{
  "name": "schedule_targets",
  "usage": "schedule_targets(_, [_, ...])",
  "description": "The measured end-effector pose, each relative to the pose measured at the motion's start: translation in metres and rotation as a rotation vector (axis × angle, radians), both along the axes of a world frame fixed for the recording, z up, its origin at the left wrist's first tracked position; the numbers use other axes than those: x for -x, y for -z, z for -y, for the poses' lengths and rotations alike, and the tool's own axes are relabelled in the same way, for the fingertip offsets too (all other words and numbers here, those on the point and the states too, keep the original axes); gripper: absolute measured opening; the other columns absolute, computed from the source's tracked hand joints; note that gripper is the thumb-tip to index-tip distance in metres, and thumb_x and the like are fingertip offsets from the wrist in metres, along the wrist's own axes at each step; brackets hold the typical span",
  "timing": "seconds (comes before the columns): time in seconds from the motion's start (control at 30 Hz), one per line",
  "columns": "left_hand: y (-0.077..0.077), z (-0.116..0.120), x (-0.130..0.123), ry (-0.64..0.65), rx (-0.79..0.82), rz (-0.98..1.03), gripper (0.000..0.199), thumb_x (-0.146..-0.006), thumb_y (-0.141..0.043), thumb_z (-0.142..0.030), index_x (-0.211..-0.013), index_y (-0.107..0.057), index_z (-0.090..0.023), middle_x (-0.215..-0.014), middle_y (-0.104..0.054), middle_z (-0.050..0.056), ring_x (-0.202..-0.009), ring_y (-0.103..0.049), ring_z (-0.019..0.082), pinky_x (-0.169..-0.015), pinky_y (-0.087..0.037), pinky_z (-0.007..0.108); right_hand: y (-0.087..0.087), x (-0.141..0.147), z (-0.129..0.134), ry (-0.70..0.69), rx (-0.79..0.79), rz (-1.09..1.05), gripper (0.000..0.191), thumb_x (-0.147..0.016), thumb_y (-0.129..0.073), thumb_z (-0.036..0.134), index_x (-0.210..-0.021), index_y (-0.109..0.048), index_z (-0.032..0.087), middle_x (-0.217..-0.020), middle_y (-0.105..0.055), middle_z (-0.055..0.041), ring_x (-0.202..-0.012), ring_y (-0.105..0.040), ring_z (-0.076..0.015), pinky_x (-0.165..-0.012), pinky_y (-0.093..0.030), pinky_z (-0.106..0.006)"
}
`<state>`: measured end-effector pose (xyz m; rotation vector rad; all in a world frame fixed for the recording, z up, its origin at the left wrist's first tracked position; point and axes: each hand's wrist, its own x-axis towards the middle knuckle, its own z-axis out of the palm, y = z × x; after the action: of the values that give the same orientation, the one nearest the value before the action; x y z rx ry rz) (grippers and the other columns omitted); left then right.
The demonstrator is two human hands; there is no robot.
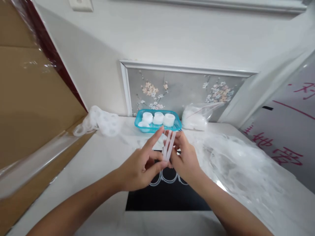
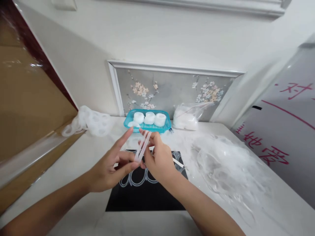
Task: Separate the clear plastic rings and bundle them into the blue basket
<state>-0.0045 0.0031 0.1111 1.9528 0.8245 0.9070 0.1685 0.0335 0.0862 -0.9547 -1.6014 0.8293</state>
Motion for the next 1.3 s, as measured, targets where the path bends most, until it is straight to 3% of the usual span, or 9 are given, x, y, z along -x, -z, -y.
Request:
schedule_targets(0.1, [0.021, -0.007, 0.004, 0.054, -0.11, 0.02, 0.1, -0.094, -0.059, -0.026, -0.156, 0.019, -0.031, -0.098, -0.073, 0.006, -0.046, -0.042, 0.007, -0.044, -0.036, 0.019, 0.004, 0.008, -0.012, -0.034, 0.095, -0.193, 0.024, -0.078, -0.076, 0.034, -0.095, -0.061, 0.028, -0.111, -0.074, -0.0053, -0.098, -0.071, -0.0272, -0.073, -0.056, -0.037])
schedule_targets(0.23, [0.033, -0.018, 0.004, -0.067, -0.051, -0.073, 0.11, -0.091, -0.059, -0.03, -0.151, 0.033, -0.028, -0.114, -0.07, 0.01, -0.046, -0.04, 0.006, -0.044, -0.038, 0.02, 0.011, 0.016, -0.033, -0.231, 0.55, -0.617, 0.034, -0.071, -0.082, 0.047, -0.077, -0.058, 0.024, -0.106, -0.075, -0.0089, -0.103, -0.07, -0.0319, -0.056, -0.053, -0.032])
schedule_targets(0.33, [0.032, -0.03, 0.008, -0.183, 0.056, -0.237, 0.107, -0.091, -0.058, -0.031, -0.151, 0.031, -0.032, -0.127, -0.066, 0.01, -0.049, -0.045, 0.008, -0.052, -0.043, 0.024, 0.017, 0.023, -0.045, -0.24, 0.764, -0.804, 0.036, -0.071, -0.079, 0.055, -0.08, -0.066, 0.023, -0.12, -0.073, -0.0087, -0.119, -0.064, -0.0325, -0.073, -0.057, -0.038])
schedule_targets(0.43, [0.03, -0.041, 0.015, -0.207, 0.15, -0.313, 0.108, -0.09, -0.06, -0.032, -0.152, 0.028, -0.033, -0.138, -0.06, 0.013, -0.054, -0.052, 0.01, -0.058, -0.047, 0.028, 0.022, 0.032, -0.052, -0.36, 0.845, -0.742, 0.045, -0.078, -0.07, 0.063, -0.101, -0.071, 0.025, -0.133, -0.067, -0.0069, -0.128, -0.059, -0.0297, -0.095, -0.051, -0.043])
schedule_targets(0.57, [0.021, -0.048, 0.03, -0.309, 0.159, -0.362, 0.099, -0.089, -0.06, -0.038, -0.158, 0.011, -0.033, -0.147, -0.052, 0.014, -0.059, -0.059, 0.013, -0.067, -0.052, 0.033, 0.028, 0.038, -0.08, -0.397, 0.663, -0.509, 0.059, -0.082, -0.059, 0.071, -0.121, -0.067, 0.027, -0.142, -0.061, -0.0083, -0.136, -0.051, -0.0293, -0.11, -0.038, -0.049])
schedule_targets(0.7, [0.002, -0.045, 0.05, -0.402, 0.11, -0.556, 0.073, -0.093, -0.053, -0.052, -0.157, -0.027, -0.028, -0.112, -0.072, 0.008, -0.071, -0.067, 0.022, -0.072, -0.05, 0.036, 0.032, 0.031, -0.141, -0.12, 0.397, -0.281, 0.06, -0.068, -0.077, 0.06, -0.114, -0.07, 0.022, -0.133, -0.067, -0.0129, -0.131, -0.055, -0.0331, -0.109, -0.039, -0.048])
schedule_targets(0.8, [-0.01, -0.04, 0.063, -0.369, 0.084, -0.694, 0.065, -0.094, -0.05, -0.059, -0.151, -0.042, -0.028, -0.1, -0.074, 0.006, -0.081, -0.068, 0.027, -0.076, -0.049, 0.038, 0.03, 0.033, -0.183, -0.113, 0.296, 0.008, 0.052, -0.069, -0.08, 0.042, -0.113, -0.068, 0.017, -0.122, -0.072, -0.0137, -0.117, -0.065, -0.0301, -0.101, -0.046, -0.043])
schedule_targets(1.03, [-0.021, -0.027, 0.076, -0.416, 0.053, -0.74, 0.064, -0.094, -0.047, -0.061, -0.151, -0.042, -0.032, -0.125, -0.07, 0.006, -0.088, -0.068, 0.029, -0.075, -0.048, 0.04, 0.026, 0.084, -0.213, -0.161, 0.086, 0.807, 0.043, -0.084, -0.068, 0.018, -0.124, -0.054, 0.019, -0.104, -0.078, -0.0071, -0.113, -0.067, -0.0257, -0.101, -0.044, -0.042])
schedule_targets(1.3, [-0.037, -0.024, 0.077, -0.455, 0.095, -0.888, 0.062, -0.096, -0.048, -0.056, -0.152, -0.04, -0.03, -0.115, -0.072, 0.009, -0.092, -0.069, 0.031, -0.08, -0.051, 0.043, 0.029, 0.102, -0.259, -0.009, 0.073, 0.882, 0.046, -0.088, -0.068, 0.035, -0.126, -0.052, 0.016, -0.114, -0.074, -0.0142, -0.111, -0.068, -0.0282, -0.09, -0.049, -0.035])
